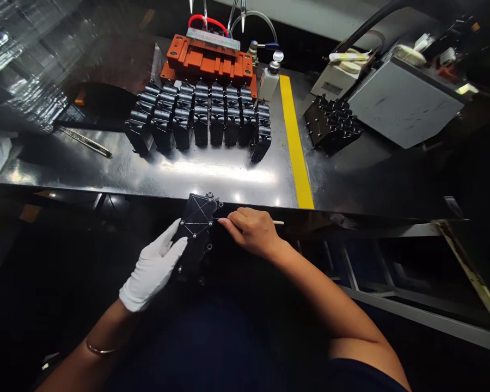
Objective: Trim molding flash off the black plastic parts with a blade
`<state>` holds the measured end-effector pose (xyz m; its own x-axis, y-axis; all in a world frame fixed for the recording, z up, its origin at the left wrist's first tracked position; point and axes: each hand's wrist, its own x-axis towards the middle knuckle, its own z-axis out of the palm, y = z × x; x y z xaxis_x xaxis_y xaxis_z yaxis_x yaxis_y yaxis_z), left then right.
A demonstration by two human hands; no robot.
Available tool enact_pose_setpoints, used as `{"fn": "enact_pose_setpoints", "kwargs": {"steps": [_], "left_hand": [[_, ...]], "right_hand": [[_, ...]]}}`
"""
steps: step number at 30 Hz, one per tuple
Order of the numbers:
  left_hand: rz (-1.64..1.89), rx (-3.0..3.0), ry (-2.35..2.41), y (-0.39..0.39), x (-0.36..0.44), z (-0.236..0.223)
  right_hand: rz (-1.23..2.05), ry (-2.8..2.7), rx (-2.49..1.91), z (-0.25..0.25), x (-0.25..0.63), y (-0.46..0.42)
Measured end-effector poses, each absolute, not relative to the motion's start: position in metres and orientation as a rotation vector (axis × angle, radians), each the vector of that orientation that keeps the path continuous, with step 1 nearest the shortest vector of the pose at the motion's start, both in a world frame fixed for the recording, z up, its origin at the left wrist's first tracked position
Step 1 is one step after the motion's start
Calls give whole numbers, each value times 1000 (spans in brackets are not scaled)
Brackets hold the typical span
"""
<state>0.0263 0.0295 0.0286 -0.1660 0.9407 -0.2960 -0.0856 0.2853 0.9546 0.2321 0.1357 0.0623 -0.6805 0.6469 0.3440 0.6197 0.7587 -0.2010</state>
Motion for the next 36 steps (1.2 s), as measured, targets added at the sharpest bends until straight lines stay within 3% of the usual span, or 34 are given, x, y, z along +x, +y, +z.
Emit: {"fn": "enact_pose_setpoints", "kwargs": {"steps": [8, 36], "left_hand": [[1162, 880, 1413, 29, 28, 28], [1142, 819, 1380, 34, 23, 37]], "right_hand": [[-119, -2542, -1012, 59, 231, 134], [56, -2740, -975, 65, 228, 155]]}}
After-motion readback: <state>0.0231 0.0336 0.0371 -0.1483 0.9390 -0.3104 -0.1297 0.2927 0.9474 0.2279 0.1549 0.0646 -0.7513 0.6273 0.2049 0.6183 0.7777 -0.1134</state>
